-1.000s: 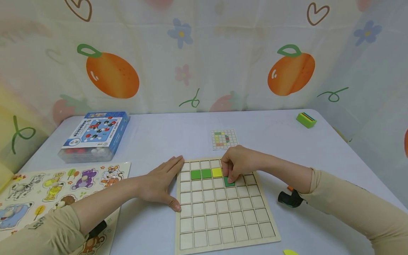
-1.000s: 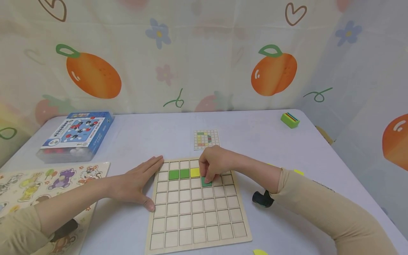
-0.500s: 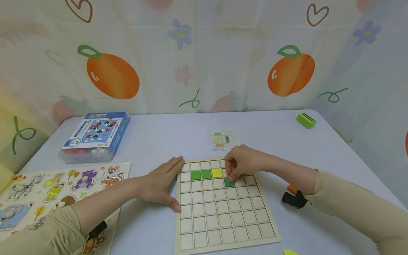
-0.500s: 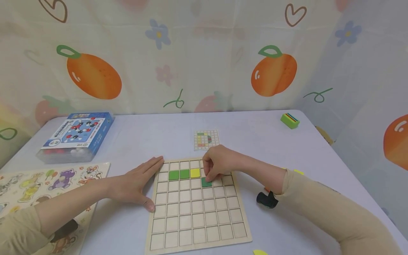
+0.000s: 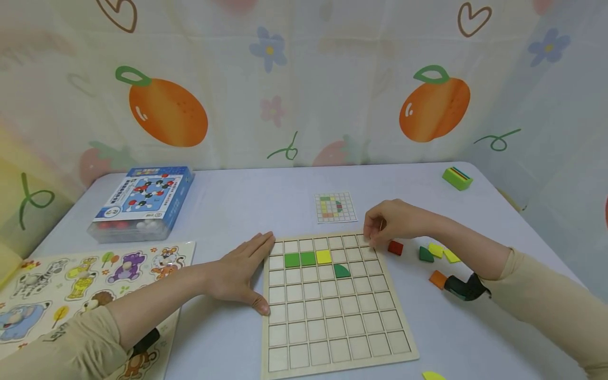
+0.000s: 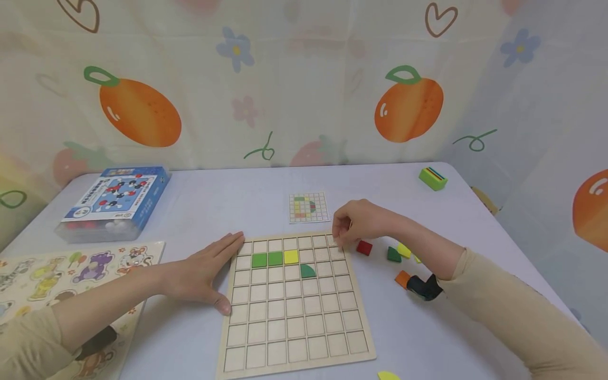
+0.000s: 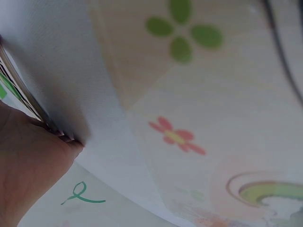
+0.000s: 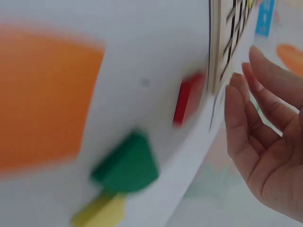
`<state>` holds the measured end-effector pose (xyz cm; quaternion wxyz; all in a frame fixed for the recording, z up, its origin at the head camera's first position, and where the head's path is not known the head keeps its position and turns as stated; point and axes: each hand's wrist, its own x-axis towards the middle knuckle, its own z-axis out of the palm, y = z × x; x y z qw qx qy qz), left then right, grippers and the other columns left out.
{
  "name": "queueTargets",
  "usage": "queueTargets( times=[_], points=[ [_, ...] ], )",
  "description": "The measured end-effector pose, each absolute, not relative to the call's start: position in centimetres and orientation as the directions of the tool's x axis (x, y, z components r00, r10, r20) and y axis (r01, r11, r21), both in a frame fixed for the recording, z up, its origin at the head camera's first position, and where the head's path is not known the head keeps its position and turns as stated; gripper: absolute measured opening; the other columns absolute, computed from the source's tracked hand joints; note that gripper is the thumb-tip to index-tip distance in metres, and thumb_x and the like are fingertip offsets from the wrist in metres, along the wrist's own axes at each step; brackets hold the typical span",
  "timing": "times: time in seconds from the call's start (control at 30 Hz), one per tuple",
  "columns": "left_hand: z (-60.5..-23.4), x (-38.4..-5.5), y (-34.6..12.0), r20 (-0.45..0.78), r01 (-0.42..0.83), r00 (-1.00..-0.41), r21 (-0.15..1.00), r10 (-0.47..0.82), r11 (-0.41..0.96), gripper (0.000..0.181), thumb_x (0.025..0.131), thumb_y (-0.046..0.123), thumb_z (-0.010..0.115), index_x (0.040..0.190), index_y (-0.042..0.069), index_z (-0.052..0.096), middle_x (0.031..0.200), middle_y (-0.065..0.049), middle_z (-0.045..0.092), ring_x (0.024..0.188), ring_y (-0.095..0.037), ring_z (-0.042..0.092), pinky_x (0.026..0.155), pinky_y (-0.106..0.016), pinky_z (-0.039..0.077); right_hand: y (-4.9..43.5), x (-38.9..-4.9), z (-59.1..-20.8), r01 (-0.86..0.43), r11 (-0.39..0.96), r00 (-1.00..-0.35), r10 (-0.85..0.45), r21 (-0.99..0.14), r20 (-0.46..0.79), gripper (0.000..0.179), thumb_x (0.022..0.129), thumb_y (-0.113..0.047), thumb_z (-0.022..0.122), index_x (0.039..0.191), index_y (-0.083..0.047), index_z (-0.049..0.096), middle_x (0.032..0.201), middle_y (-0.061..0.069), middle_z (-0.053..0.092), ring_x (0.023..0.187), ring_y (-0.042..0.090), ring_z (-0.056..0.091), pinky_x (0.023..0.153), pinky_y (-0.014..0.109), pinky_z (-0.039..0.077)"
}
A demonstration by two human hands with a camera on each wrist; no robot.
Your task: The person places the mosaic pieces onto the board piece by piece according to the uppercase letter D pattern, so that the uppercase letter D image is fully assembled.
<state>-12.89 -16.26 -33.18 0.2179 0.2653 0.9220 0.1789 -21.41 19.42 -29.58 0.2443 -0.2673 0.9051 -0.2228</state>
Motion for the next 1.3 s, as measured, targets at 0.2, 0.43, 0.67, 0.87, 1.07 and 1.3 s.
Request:
queueTargets(
  times=[0.2, 0.43, 0.67, 0.87, 1.07, 1.3],
  points=[
    [-33.2, -12.9, -16.2, -0.302, 0.417, -0.762, 0.447, 0.572, 0.791, 0.136, 0.066, 0.063, 0.081, 0.158, -0.001, 0.003, 0.168, -0.020, 0.001, 0.156, -0.042, 0.000, 0.126, -0.060, 0.011, 22.3, -22.3, -29.0, -0.354, 0.761, -0.694, -0.603, -0.544, -0.392, 0.016, 0.083, -0.013, 0.076, 0.097, -0.011, 0.069, 0.090, 0.003, 0.064, 0.081, 0.015, 0.059, 0.072, 0.026, 0.051],
    [-33.1, -12.9, -16.2, -0.307, 0.412, -0.763, 0.446, 0.568, 0.794, 0.136, 0.066, 0.063, 0.081, 0.158, 0.000, 0.003, 0.168, -0.019, 0.000, 0.156, -0.041, 0.000, 0.126, -0.059, 0.011, 24.1, -22.9, -29.1, -0.348, 0.737, -0.602, -0.649, -0.579, -0.465, 0.027, 0.080, -0.003, 0.076, 0.104, -0.013, 0.069, 0.098, 0.005, 0.064, 0.094, 0.019, 0.057, 0.081, 0.024, 0.053],
    [-33.1, -12.9, -16.2, -0.305, 0.414, -0.760, 0.452, 0.573, 0.790, 0.136, 0.067, 0.062, 0.081, 0.158, -0.001, 0.003, 0.168, -0.020, 0.000, 0.156, -0.042, 0.000, 0.126, -0.060, 0.011, 24.3, -23.3, -29.8, -0.339, 0.724, -0.571, -0.666, -0.601, -0.480, 0.033, 0.077, 0.000, 0.078, 0.104, -0.016, 0.070, 0.092, 0.008, 0.057, 0.093, 0.021, 0.052, 0.078, 0.024, 0.050],
    [-33.1, -12.9, -16.3, -0.299, 0.430, -0.753, 0.452, 0.587, 0.782, 0.135, 0.068, 0.063, 0.080, 0.158, -0.001, 0.002, 0.167, -0.021, 0.000, 0.155, -0.044, 0.000, 0.125, -0.062, 0.012, 24.3, -23.5, -30.2, -0.331, 0.699, -0.530, -0.693, -0.634, -0.488, 0.035, 0.075, -0.001, 0.080, 0.105, -0.014, 0.068, 0.091, 0.009, 0.050, 0.092, 0.021, 0.047, 0.070, 0.022, 0.044],
    [-33.0, -12.9, -16.3, -0.294, 0.433, -0.751, 0.457, 0.591, 0.777, 0.135, 0.069, 0.062, 0.080, 0.158, -0.001, 0.001, 0.167, -0.021, -0.001, 0.155, -0.045, 0.001, 0.124, -0.062, 0.012, 24.4, -23.4, -30.3, -0.328, 0.691, -0.520, -0.701, -0.644, -0.488, 0.034, 0.076, -0.003, 0.081, 0.106, -0.012, 0.068, 0.094, 0.010, 0.050, 0.094, 0.021, 0.046, 0.071, 0.022, 0.044],
    [-32.8, -12.8, -16.3, -0.294, 0.432, -0.750, 0.460, 0.592, 0.776, 0.135, 0.069, 0.061, 0.081, 0.158, -0.002, 0.001, 0.167, -0.021, -0.001, 0.155, -0.045, 0.001, 0.124, -0.062, 0.012, 24.4, -23.3, -30.3, -0.307, 0.704, -0.542, -0.682, -0.641, -0.490, 0.034, 0.075, -0.005, 0.083, 0.104, -0.014, 0.068, 0.094, 0.008, 0.049, 0.094, 0.021, 0.046, 0.069, 0.022, 0.044]
  ],
)
